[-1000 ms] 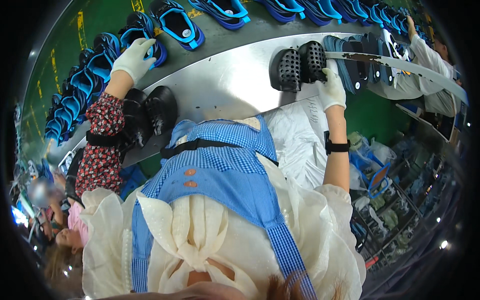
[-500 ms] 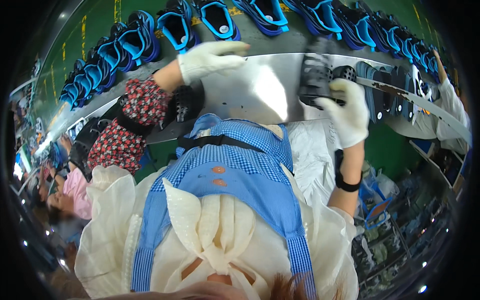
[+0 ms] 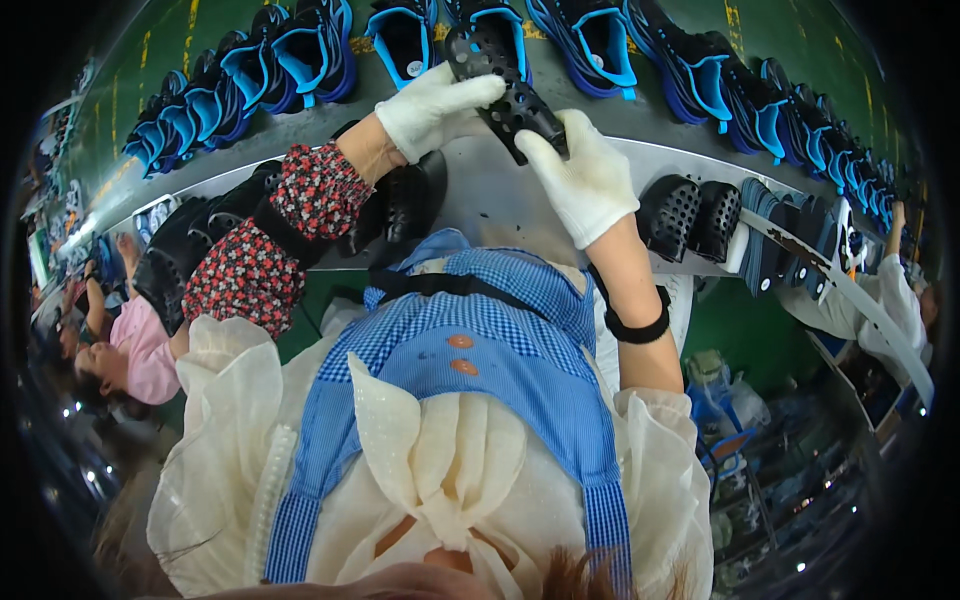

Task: Inspecting and organizing shoes on a production line workbench.

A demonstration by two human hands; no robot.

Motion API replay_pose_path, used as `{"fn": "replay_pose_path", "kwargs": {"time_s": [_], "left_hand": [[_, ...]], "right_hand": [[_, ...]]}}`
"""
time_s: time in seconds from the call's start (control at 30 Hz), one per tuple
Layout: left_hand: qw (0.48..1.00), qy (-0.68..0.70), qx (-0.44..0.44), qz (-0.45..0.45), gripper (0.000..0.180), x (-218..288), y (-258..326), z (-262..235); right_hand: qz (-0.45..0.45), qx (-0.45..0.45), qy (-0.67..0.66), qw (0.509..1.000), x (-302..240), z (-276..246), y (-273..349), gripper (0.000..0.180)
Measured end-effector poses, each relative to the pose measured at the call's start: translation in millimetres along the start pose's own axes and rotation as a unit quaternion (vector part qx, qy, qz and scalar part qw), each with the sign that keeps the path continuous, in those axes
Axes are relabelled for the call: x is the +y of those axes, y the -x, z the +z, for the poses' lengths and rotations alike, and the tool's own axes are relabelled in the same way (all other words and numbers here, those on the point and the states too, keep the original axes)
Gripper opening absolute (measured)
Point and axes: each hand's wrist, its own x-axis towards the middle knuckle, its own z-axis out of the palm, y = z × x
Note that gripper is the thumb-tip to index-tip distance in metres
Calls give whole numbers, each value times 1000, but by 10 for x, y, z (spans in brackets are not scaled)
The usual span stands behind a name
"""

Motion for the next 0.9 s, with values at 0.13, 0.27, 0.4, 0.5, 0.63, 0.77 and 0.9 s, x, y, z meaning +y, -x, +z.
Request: {"fn": "replay_pose_path", "kwargs": {"time_s": [0.13,0.27,0.4,0.5,0.63,0.77,0.9], "left_hand": [[999,-21,34,-7,36,-6,-64,-64],[820,-569,54,2,56,15,-222,-244],[712,-698,51,57,59,-104,-149,-260],[680,-732,33,23,57,-145,-223,-319],[678,-734,7,-24,52,-103,-415,-358],[632,-759,-43,-147,45,-21,-676,-369],[619,-748,-80,-227,41,-5,-864,-362]], "right_hand": [[-6,2,94,996,-91,19,-207,45],[-1,-6,162,987,-38,-9,-543,51],[7,-91,251,964,-196,-72,-977,48],[-35,-58,295,953,-199,145,-1226,49],[-24,-34,308,951,-211,572,-1527,45],[-9,-53,331,942,-223,812,-1745,38],[-16,-84,354,931,-155,960,-1998,37]]}}
